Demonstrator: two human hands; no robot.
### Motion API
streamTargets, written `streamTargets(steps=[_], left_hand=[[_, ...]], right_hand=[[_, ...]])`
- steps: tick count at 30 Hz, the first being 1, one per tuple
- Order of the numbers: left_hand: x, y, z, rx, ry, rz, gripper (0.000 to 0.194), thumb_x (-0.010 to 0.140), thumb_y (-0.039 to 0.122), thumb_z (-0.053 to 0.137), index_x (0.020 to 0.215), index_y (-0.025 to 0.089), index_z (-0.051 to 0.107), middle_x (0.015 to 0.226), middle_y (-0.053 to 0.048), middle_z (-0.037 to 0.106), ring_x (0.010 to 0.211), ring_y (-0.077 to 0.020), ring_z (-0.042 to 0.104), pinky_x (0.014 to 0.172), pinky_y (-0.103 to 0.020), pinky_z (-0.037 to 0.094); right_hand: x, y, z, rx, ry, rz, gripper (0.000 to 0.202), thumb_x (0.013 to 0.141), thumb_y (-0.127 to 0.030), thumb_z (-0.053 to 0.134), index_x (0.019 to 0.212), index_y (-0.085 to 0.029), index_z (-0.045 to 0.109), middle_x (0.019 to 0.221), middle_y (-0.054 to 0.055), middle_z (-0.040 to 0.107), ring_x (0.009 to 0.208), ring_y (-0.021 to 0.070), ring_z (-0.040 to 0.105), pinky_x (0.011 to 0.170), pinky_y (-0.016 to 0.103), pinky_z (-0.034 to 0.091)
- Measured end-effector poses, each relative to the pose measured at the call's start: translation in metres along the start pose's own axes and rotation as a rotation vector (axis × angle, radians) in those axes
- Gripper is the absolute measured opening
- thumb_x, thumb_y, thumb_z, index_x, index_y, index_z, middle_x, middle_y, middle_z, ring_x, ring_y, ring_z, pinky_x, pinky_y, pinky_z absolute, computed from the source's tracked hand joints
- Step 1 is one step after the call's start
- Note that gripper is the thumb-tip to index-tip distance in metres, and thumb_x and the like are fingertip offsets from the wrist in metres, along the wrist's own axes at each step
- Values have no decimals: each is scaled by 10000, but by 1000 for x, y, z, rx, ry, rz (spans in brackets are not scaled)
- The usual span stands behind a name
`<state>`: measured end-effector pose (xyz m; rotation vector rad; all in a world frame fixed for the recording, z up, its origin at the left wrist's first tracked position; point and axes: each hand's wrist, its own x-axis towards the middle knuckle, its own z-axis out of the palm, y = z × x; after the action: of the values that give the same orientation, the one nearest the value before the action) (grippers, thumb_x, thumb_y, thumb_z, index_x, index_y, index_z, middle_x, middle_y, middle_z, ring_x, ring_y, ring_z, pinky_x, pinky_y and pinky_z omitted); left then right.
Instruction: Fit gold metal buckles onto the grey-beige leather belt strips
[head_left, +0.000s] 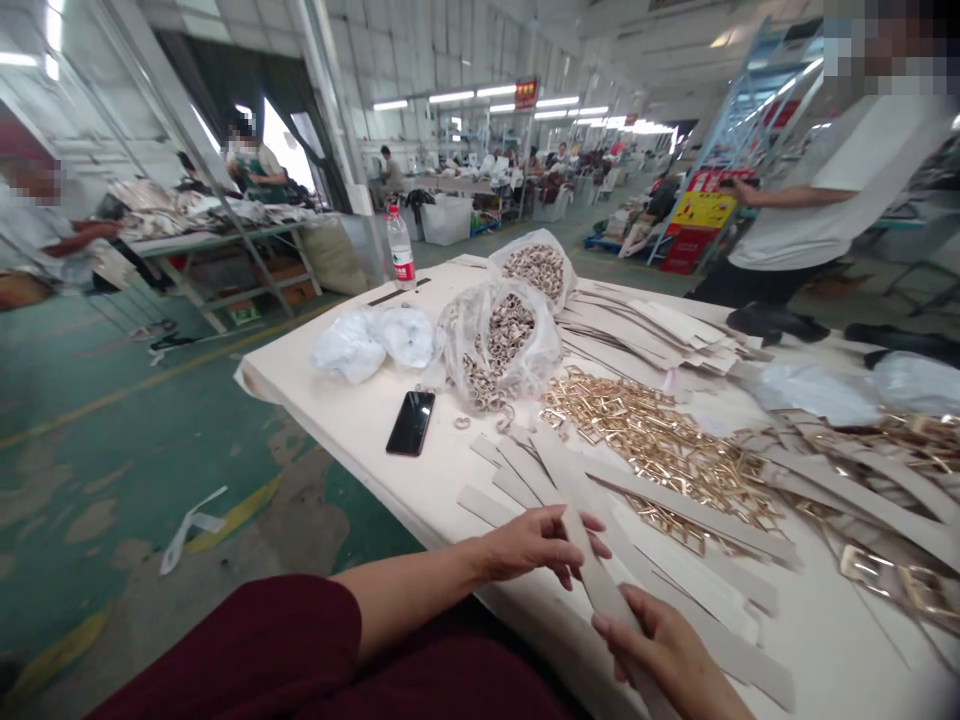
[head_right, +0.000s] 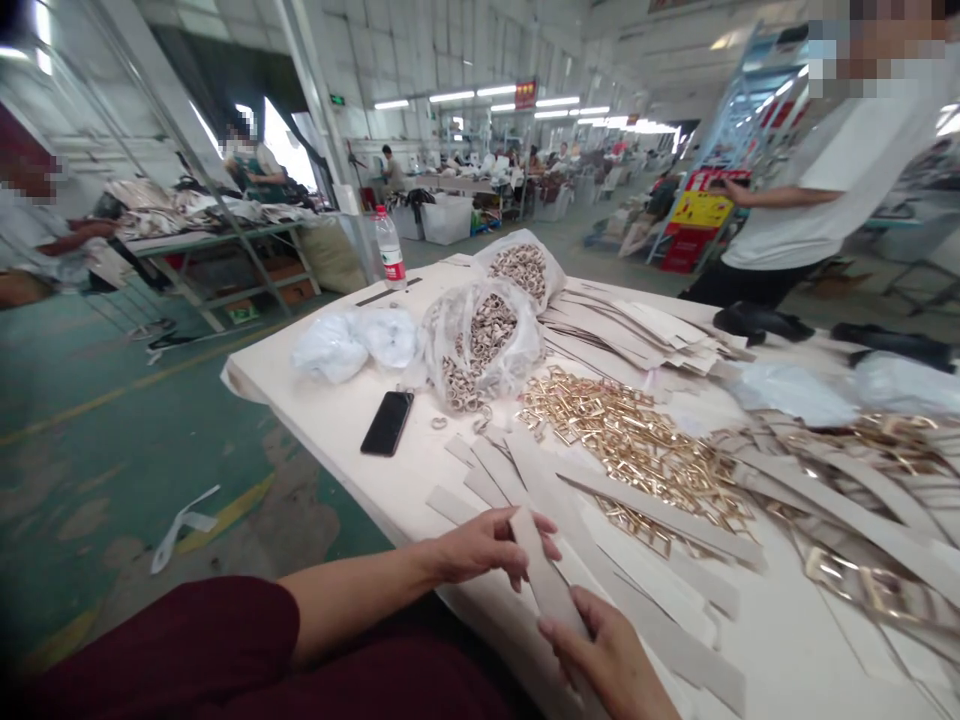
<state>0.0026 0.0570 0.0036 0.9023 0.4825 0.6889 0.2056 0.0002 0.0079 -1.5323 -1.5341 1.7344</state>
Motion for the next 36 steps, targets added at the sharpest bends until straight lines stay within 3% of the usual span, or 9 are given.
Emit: streamTargets(steps=[6,9,13,15,18,22,26,29,36], left_hand=[[0,-29,0,11,20,-64,481,608,383,778,971,120,605,854,-62,642,625,-105,565,550,-211,448],[1,-36,-2,28,162,-73,347,617,358,759,795,102,608,656,-11,611,518,-73,512,510,-188,396],[3,-41,-6,-29,387,-53,265,603,304,732,710,104,596,596,-1,603,480,-62,469,454,-171,320],[6,-44,-9,-47,442,-54,269,591,304,735,714,103,605,598,7,592,475,-60,463,462,-176,334],[12,-44,-19,-14,399,-97,317,609,336,735,796,102,630,674,-9,613,495,-71,496,479,-187,368],[28,-9,-68,309,241,-130,488,668,338,693,1111,164,585,1063,-78,611,589,-102,559,494,-218,427],[56,61,-144,1092,592,164,307,868,292,463,1107,149,593,1132,-95,590,765,-130,575,728,-271,470],[87,97,-183,1548,601,128,288,900,223,398,1072,141,614,1121,-96,593,1001,-180,537,898,-290,403],[130,104,-193,1702,460,-32,144,784,97,514,769,119,656,971,-119,626,893,-234,579,787,-326,432]], right_hand=[[15,12,22,422,-87,66,403,697,-552,641,826,-172,612,649,13,628,496,123,542,483,239,409],[29,19,37,508,-53,91,391,705,-534,655,832,-166,614,637,20,630,463,107,541,456,219,408],[43,21,46,286,41,-17,456,753,-560,578,1018,-191,615,693,42,671,526,175,592,478,274,455],[48,19,45,72,162,-103,479,738,-541,598,1107,-235,597,935,71,699,779,263,650,670,361,523],[54,22,37,-246,342,-198,440,753,-512,580,1128,-283,597,1198,66,617,1139,329,524,1005,465,379],[61,43,22,-421,475,-144,406,799,-551,465,1081,-296,607,1147,86,639,1082,352,555,973,523,383],[65,61,9,-335,542,-123,432,811,-596,419,1012,-272,622,1097,79,663,1096,328,551,990,480,389],[66,65,4,-284,475,-119,459,802,-594,446,1053,-252,621,1141,70,649,1163,322,508,1032,469,358],[70,67,2,-217,526,-150,426,728,-570,554,971,-246,688,1104,59,671,1171,373,497,1059,505,327]])
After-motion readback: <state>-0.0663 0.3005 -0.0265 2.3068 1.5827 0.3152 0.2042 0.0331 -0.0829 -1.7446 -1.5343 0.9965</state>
